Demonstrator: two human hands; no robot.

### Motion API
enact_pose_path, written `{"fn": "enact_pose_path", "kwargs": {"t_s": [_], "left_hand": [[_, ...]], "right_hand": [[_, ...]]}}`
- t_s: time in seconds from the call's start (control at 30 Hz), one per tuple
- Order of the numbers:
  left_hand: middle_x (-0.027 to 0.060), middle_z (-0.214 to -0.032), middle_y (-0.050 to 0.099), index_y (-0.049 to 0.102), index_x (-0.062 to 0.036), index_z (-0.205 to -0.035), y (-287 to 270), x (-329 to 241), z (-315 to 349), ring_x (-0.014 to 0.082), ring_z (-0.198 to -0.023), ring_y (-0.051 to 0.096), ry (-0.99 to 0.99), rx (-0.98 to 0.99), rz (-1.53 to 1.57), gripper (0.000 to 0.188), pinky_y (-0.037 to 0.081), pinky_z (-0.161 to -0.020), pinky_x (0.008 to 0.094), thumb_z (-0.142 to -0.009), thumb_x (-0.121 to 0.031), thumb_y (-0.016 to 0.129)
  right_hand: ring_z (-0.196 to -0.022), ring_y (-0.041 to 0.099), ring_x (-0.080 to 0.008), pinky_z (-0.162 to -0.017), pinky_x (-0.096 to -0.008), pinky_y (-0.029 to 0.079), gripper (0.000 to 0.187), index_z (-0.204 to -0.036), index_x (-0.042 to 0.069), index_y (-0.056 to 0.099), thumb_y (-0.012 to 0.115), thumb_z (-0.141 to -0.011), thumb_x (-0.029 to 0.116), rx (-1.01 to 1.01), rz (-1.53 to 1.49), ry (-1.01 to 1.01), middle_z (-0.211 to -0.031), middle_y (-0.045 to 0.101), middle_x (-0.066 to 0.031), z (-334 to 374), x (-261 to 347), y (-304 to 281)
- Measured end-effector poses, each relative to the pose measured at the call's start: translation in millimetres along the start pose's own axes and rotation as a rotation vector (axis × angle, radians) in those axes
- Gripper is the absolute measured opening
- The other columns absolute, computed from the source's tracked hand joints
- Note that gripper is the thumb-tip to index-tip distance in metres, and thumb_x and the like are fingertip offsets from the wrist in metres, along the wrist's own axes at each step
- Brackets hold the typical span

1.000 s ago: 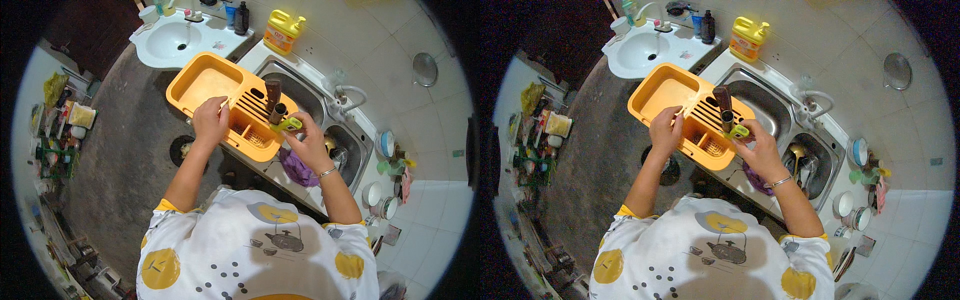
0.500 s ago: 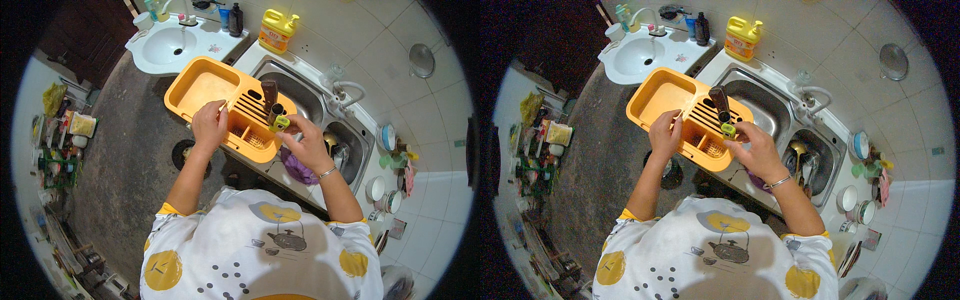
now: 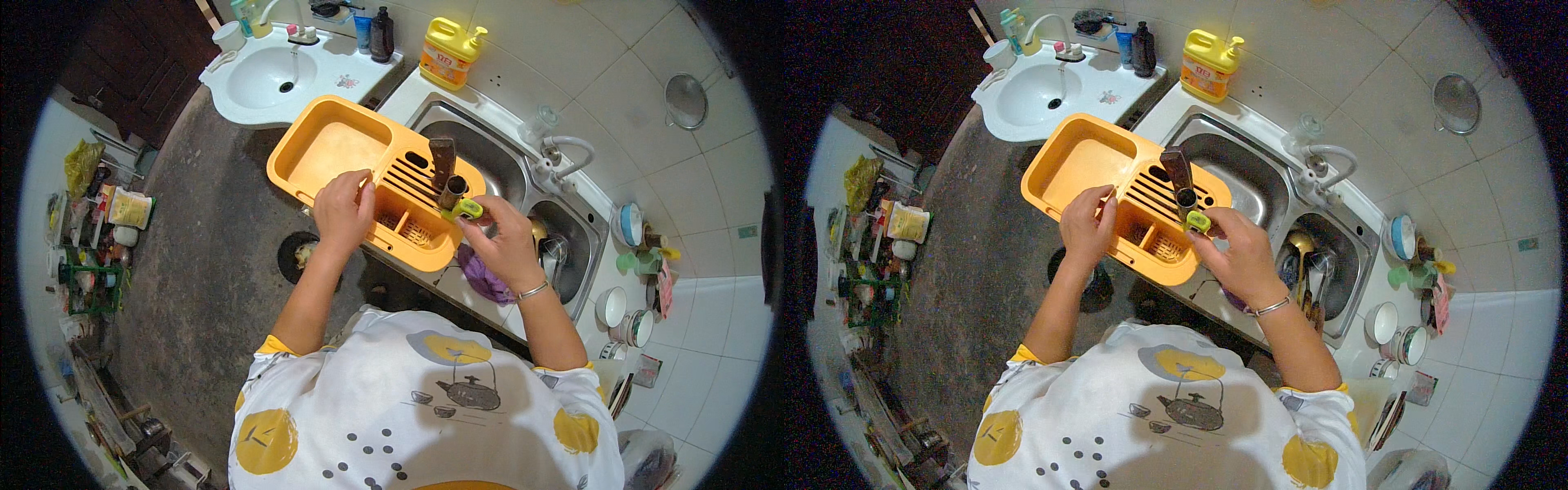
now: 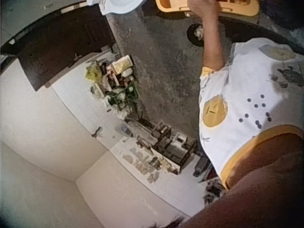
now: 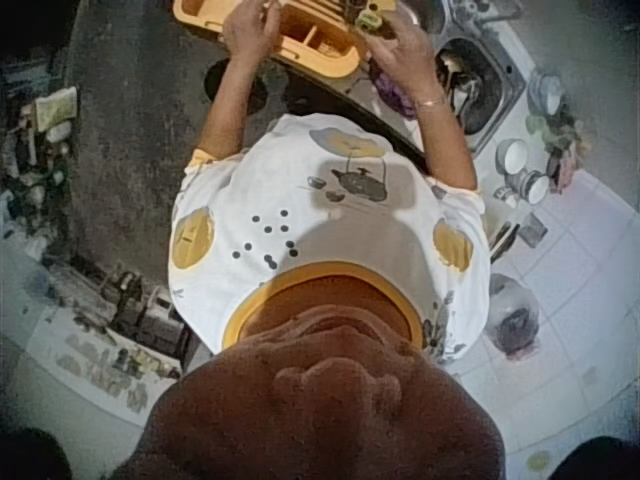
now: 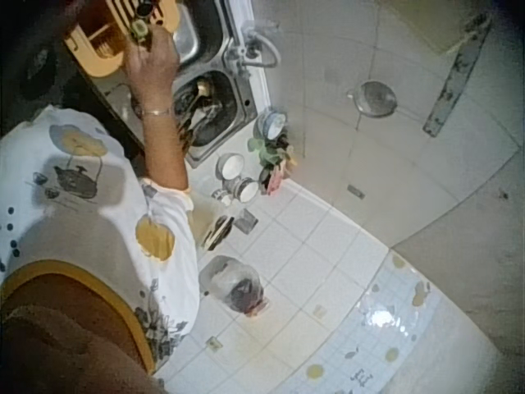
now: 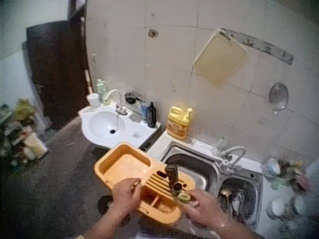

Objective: The person organizes kitchen utensils by placing a spatula, peeler, and knife into a yellow dish rack. They then move the rack to a counter and wipe a knife with a paper towel before rinsing it under the tap.

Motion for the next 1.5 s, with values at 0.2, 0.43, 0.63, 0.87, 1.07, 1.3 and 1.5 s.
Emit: {"fn": "enact_pose_path", "kwargs": {"t_s": [0.2, 0.43, 0.63, 0.87, 1.07, 1.3, 1.5], "left_hand": [[0.0109, -0.086, 0.064, 0.063, -0.0053, -0.092, -1.0, 0.4, -0.1, 0.0280, -0.079, 0.061, 0.002, 0.008, 0.038, 0.017, 0.046, -0.068, 0.0376, -0.078, -0.014, 0.060], [0.0107, -0.085, 0.064, 0.062, -0.0055, -0.092, -3.3, 1.6, -0.7, 0.0284, -0.079, 0.061, 0.019, 0.036, 0.066, 0.017, 0.046, -0.068, 0.0382, -0.077, -0.014, 0.061], [0.0103, -0.084, 0.064, 0.062, -0.0052, -0.091, -5.8, 1.1, -1.1, 0.0267, -0.074, 0.062, 0.078, -0.001, 0.037, 0.017, 0.047, -0.065, 0.0365, -0.077, -0.014, 0.062], [0.0102, -0.085, 0.064, 0.063, -0.0060, -0.091, -5.9, 3.3, 1.1, 0.0280, -0.078, 0.061, 0.028, 0.024, 0.081, 0.019, 0.045, -0.068, 0.0382, -0.075, -0.017, 0.061], [0.0098, -0.085, 0.064, 0.063, -0.0061, -0.090, -8.3, -0.6, 1.2, 0.0280, -0.078, 0.060, 0.052, -0.017, 0.042, 0.019, 0.045, -0.068, 0.0384, -0.074, -0.017, 0.062], [0.0095, -0.083, 0.064, 0.063, -0.0058, -0.088, -4.4, -0.6, 1.0, 0.0277, -0.076, 0.060, 0.058, -0.049, 0.028, 0.019, 0.045, -0.067, 0.0381, -0.074, -0.017, 0.062], [0.0097, -0.084, 0.064, 0.063, -0.0057, -0.088, -5.0, 0.8, 1.2, 0.0275, -0.076, 0.061, 0.047, -0.048, 0.048, 0.018, 0.045, -0.067, 0.0378, -0.074, -0.016, 0.062]], "right_hand": [[-0.072, 0.063, -0.0251, -0.063, -0.0323, 0.050, 0.027, -0.092, 0.002, 0.058, 0.068, -0.076, 0.021, -0.027, 0.036, -0.021, -0.082, 0.063, -0.0127, -6.5, 7.4, -2.8], [-0.063, 0.060, -0.0182, -0.059, -0.0285, 0.047, 0.029, -0.088, 0.001, 0.061, 0.068, -0.076, 0.027, -0.018, -0.121, 0.141, -0.071, 0.062, -0.0090, -43.3, 14.8, -23.6], [-0.065, 0.059, -0.0175, -0.062, -0.0307, 0.048, 0.039, -0.090, 0.001, 0.061, 0.067, -0.076, 0.036, 0.316, 0.076, 0.160, -0.072, 0.062, -0.0100, -84.3, 25.8, -26.4], [-0.074, 0.062, -0.0197, -0.070, -0.0307, 0.049, 0.031, -0.095, -0.001, 0.061, 0.064, -0.079, 0.025, 0.456, -0.029, 0.123, -0.082, 0.065, -0.0140, -112.9, 19.4, -4.2], [-0.076, 0.064, -0.0216, -0.070, -0.0313, 0.050, 0.027, -0.094, 0.000, 0.062, 0.063, -0.080, 0.022, 0.290, 0.072, 0.105, -0.085, 0.066, -0.0161, -113.2, 25.2, -5.0], [-0.073, 0.064, -0.0198, -0.068, -0.0298, 0.050, 0.026, -0.095, 0.000, 0.062, 0.062, -0.080, 0.022, 0.249, 0.056, 0.035, -0.083, 0.065, -0.0156, -107.3, 15.9, -0.1], [-0.072, 0.061, -0.0168, -0.066, -0.0283, 0.049, 0.028, -0.093, -0.001, 0.062, 0.063, -0.081, 0.024, 0.247, -0.127, 0.140, -0.080, 0.064, -0.0125, -105.3, 2.0, 3.5]]}}
Point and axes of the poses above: each hand's wrist, its own z-axis away from the middle knuckle, its own y-axis out of the palm, x = y × z, the point moved 2 cm from there along -z, towards the middle knuckle
